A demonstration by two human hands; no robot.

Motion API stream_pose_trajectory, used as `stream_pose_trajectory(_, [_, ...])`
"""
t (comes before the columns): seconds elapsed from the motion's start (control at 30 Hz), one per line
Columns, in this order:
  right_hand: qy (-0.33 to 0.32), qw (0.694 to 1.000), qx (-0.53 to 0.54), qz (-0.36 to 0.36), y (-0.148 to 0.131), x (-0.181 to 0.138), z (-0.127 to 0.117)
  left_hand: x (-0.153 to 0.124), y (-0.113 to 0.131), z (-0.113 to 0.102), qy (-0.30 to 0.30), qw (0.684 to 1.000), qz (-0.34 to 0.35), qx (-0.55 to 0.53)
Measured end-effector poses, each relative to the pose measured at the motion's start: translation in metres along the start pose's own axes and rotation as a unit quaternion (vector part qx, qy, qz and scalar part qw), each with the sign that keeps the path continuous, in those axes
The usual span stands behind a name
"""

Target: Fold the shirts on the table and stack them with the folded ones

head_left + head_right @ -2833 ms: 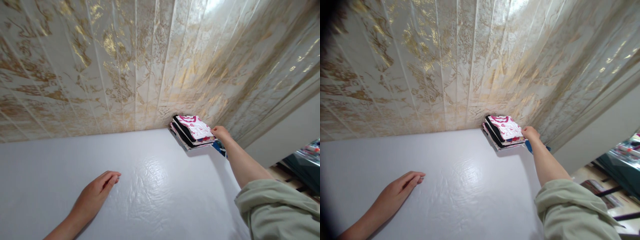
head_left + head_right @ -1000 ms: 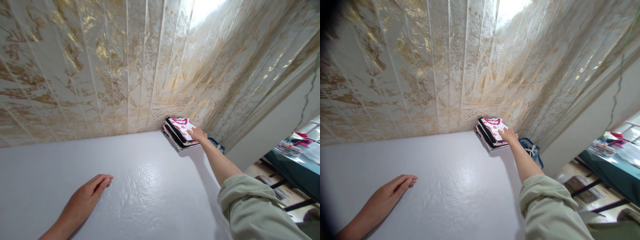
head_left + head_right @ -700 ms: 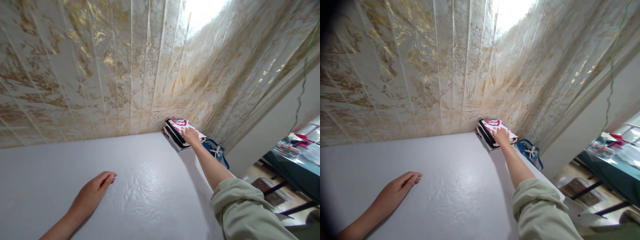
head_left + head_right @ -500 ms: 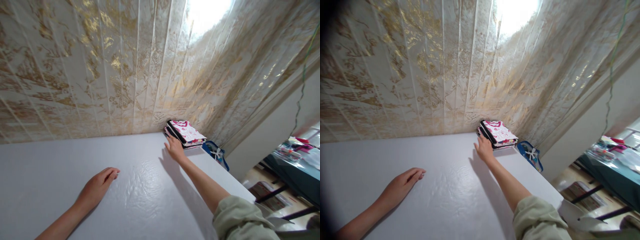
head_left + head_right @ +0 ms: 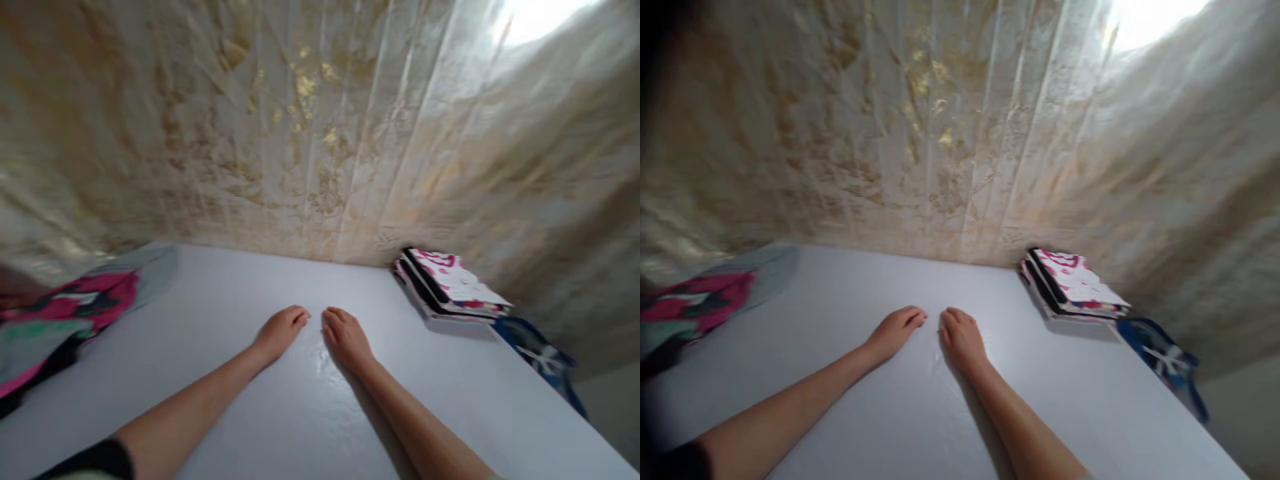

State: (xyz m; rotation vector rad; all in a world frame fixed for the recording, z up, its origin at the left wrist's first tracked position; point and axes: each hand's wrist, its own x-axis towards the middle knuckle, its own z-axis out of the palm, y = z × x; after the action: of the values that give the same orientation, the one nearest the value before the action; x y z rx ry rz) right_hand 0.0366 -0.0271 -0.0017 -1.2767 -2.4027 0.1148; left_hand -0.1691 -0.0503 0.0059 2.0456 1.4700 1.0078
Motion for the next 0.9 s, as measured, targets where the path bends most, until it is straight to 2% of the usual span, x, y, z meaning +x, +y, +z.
stream_pose_trajectory(0.17, [0.024,0.999,0.011,-0.046,0.013,0.003,0.013,-0.003,0.001,-0.002,0.007,1.000,-0.018,0.014])
stream_pose_trajectory(0.37, [0.029,0.997,0.019,-0.072,0.017,-0.001,0.012,-0.022,0.003,-0.014,0.007,1.000,-0.021,0.008])
stream_pose_trajectory(0.47, [0.028,0.997,0.022,-0.065,0.019,-0.001,0.013,-0.043,-0.004,-0.034,0.006,0.999,-0.025,0.025])
stream_pose_trajectory(0.57, [0.021,0.997,0.028,-0.062,0.021,0.000,0.014,-0.071,-0.019,-0.074,0.033,0.987,-0.060,0.148])
stream_pose_trajectory(0.63, [0.017,0.997,0.031,-0.063,0.022,0.000,0.014,-0.093,-0.033,-0.110,0.081,0.947,-0.118,0.286])
stream_pose_trajectory(0.77, [0.021,0.997,0.038,-0.070,0.023,-0.001,0.015,-0.137,-0.062,-0.191,0.132,0.814,-0.240,0.513])
stream_pose_trajectory(0.83, [0.024,0.996,0.039,-0.073,0.023,-0.001,0.015,-0.154,-0.072,-0.226,0.117,0.764,-0.320,0.548])
stream_pose_trajectory(0.9, [0.026,0.996,0.038,-0.074,0.022,-0.001,0.015,-0.164,-0.076,-0.249,0.075,0.747,-0.397,0.528])
